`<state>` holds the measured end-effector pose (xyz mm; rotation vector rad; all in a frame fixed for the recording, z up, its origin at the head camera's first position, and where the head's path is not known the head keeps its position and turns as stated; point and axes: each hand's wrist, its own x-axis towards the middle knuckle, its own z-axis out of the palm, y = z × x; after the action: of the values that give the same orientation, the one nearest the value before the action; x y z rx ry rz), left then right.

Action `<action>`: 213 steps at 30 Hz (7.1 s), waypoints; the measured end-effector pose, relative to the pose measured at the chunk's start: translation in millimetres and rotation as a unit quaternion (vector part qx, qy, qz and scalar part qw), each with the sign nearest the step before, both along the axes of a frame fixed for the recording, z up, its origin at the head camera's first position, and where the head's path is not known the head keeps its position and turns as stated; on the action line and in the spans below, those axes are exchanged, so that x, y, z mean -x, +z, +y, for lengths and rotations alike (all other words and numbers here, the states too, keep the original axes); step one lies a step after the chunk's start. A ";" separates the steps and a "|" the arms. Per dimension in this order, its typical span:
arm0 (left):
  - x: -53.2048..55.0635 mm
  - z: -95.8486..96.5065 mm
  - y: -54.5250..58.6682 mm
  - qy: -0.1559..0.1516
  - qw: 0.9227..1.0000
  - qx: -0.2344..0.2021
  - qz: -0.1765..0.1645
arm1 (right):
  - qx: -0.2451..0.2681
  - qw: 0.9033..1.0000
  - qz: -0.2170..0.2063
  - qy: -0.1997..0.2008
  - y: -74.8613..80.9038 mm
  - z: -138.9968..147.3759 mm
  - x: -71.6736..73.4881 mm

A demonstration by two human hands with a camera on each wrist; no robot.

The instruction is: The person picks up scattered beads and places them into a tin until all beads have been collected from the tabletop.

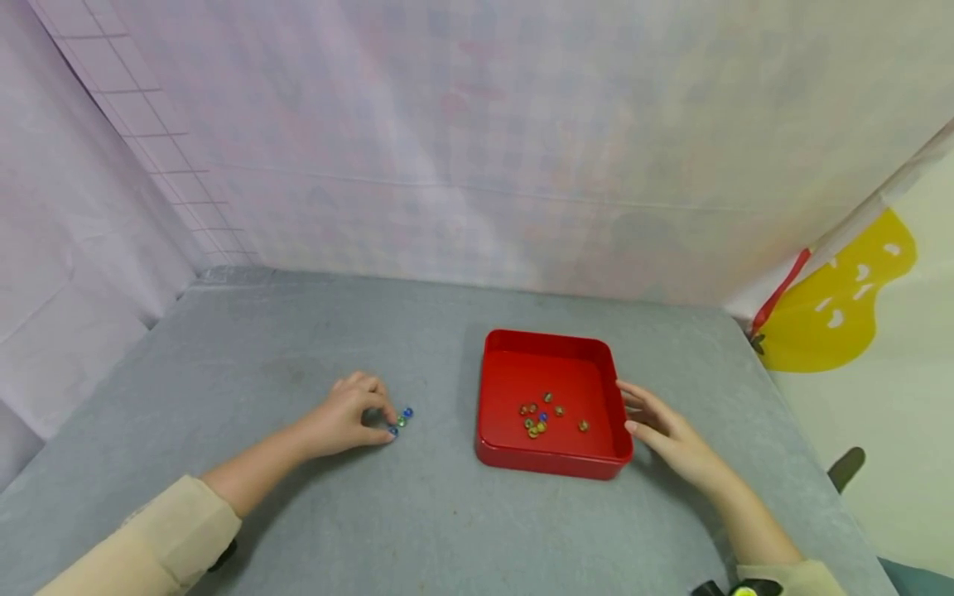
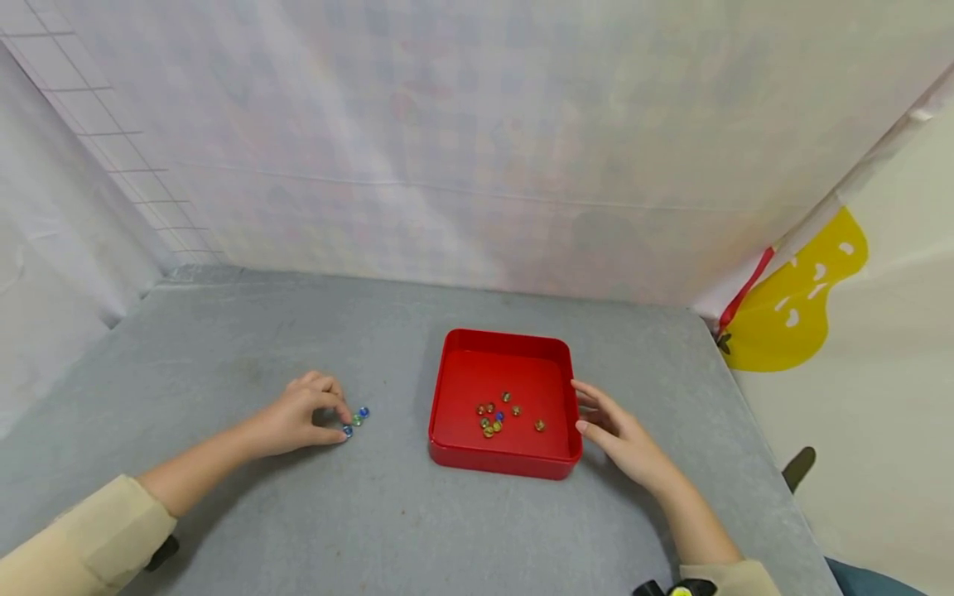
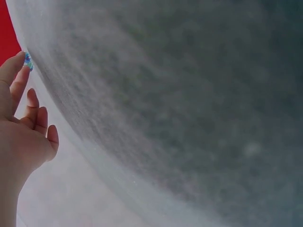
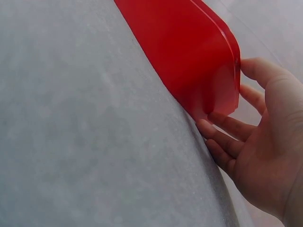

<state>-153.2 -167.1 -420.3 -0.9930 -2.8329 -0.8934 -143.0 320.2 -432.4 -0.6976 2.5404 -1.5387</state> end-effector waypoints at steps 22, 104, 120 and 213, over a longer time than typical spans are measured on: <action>-0.6 0.8 0.4 -0.001 1.000 0.003 -0.001 | 0.004 1.000 0.006 0.003 3.2 -2.1 -1.6; 16.1 59.8 39.1 0.009 0.992 -0.121 0.027 | -0.012 1.000 -0.011 -0.013 -2.2 1.2 0.5; 21.5 83.3 38.8 0.003 0.991 -0.130 0.016 | -0.006 1.000 0.003 -0.002 -0.1 -1.0 -0.4; 31.8 135.8 25.4 -0.011 1.000 -0.021 -0.011 | -0.013 1.000 0.008 -0.009 1.8 -1.8 -0.7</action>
<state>-185.0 -31.3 -394.9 -1.0181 -2.8134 -0.9691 -142.3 318.4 -430.7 -0.6889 2.5811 -1.5092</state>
